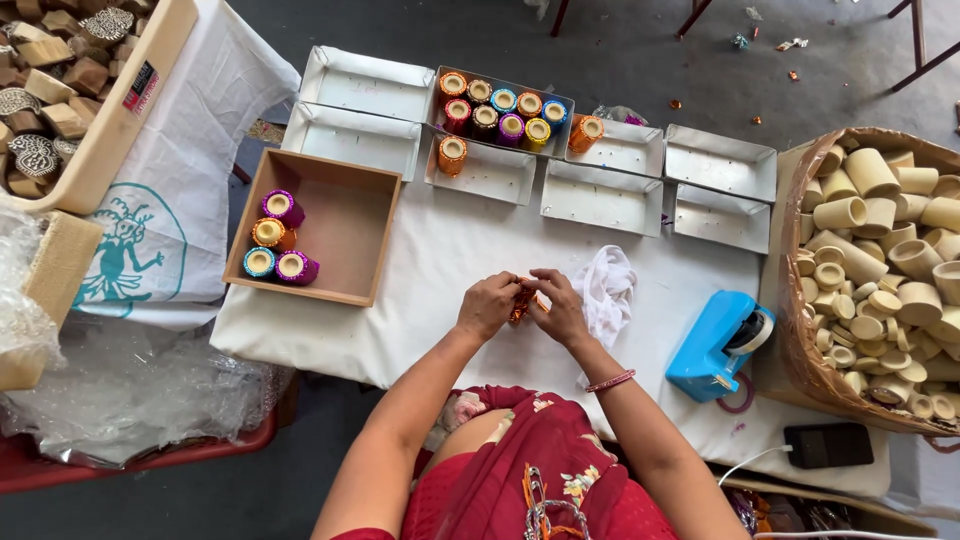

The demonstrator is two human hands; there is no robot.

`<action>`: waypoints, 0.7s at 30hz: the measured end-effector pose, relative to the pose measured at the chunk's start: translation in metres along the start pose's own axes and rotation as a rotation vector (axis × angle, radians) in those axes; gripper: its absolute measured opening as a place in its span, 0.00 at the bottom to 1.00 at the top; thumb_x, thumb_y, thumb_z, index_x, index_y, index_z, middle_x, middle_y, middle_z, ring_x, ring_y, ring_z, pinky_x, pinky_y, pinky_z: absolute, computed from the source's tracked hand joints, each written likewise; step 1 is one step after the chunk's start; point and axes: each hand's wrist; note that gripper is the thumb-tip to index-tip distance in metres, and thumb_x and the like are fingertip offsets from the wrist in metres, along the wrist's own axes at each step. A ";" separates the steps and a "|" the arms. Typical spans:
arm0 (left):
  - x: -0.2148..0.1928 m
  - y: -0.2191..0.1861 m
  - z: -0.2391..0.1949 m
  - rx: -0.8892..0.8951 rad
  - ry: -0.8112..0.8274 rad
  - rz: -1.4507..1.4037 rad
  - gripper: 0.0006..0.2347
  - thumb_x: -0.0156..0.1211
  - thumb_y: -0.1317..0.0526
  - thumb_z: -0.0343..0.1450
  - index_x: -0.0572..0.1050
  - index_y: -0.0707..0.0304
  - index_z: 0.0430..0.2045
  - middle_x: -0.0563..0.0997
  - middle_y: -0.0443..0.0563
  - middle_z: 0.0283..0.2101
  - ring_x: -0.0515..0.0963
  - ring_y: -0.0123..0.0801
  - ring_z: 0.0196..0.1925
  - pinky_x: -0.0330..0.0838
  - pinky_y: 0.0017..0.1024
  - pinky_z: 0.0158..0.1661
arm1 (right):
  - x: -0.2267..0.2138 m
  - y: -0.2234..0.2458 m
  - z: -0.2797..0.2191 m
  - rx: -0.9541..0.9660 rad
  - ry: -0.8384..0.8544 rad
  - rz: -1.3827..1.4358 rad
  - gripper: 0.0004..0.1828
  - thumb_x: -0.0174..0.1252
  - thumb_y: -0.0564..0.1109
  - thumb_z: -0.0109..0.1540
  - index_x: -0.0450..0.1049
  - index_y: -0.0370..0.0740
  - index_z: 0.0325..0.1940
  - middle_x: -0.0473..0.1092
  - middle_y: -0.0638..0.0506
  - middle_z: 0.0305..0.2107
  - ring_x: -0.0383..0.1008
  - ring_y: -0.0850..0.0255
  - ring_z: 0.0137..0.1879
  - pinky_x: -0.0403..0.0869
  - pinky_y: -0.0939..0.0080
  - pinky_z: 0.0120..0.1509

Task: Wrapping small clay pots in foil and cloth for packaging.

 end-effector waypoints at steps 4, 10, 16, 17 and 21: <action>-0.006 0.001 -0.006 0.039 -0.017 0.025 0.04 0.63 0.65 0.69 0.80 0.59 0.35 0.81 0.46 0.43 0.82 0.38 0.41 0.76 0.36 0.41 | 0.004 -0.003 0.000 0.005 0.000 -0.023 0.19 0.67 0.36 0.53 0.81 0.43 0.48 0.74 0.48 0.51 0.76 0.51 0.56 0.77 0.55 0.57; -0.003 0.005 -0.011 -0.033 -0.073 -0.131 0.11 0.65 0.68 0.66 0.79 0.61 0.41 0.79 0.48 0.46 0.81 0.40 0.47 0.77 0.35 0.46 | 0.005 -0.002 0.001 0.027 -0.001 -0.008 0.13 0.66 0.36 0.58 0.81 0.43 0.46 0.76 0.51 0.47 0.79 0.54 0.51 0.78 0.57 0.55; 0.000 0.010 -0.010 -0.129 -0.013 -0.159 0.07 0.64 0.69 0.66 0.80 0.61 0.37 0.79 0.47 0.43 0.81 0.39 0.45 0.78 0.33 0.44 | 0.004 -0.002 -0.005 -0.022 0.006 0.002 0.10 0.65 0.36 0.59 0.80 0.40 0.44 0.75 0.50 0.47 0.79 0.53 0.51 0.78 0.57 0.53; 0.001 0.011 -0.010 -0.112 -0.011 -0.138 0.06 0.64 0.68 0.67 0.80 0.61 0.36 0.79 0.46 0.43 0.82 0.38 0.45 0.78 0.33 0.44 | 0.003 -0.003 -0.007 -0.015 0.038 -0.024 0.10 0.66 0.37 0.59 0.80 0.42 0.45 0.75 0.51 0.48 0.79 0.54 0.50 0.79 0.58 0.52; -0.007 0.014 -0.010 0.004 0.003 -0.043 0.05 0.65 0.66 0.68 0.81 0.59 0.35 0.80 0.47 0.44 0.81 0.37 0.46 0.77 0.34 0.45 | -0.008 0.001 -0.012 -0.056 0.115 -0.064 0.16 0.65 0.39 0.58 0.80 0.45 0.50 0.72 0.49 0.54 0.79 0.55 0.51 0.79 0.58 0.53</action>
Point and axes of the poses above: each hand's wrist, its own z-axis towards the middle knuckle, its own x-axis out of the palm, y = z × x
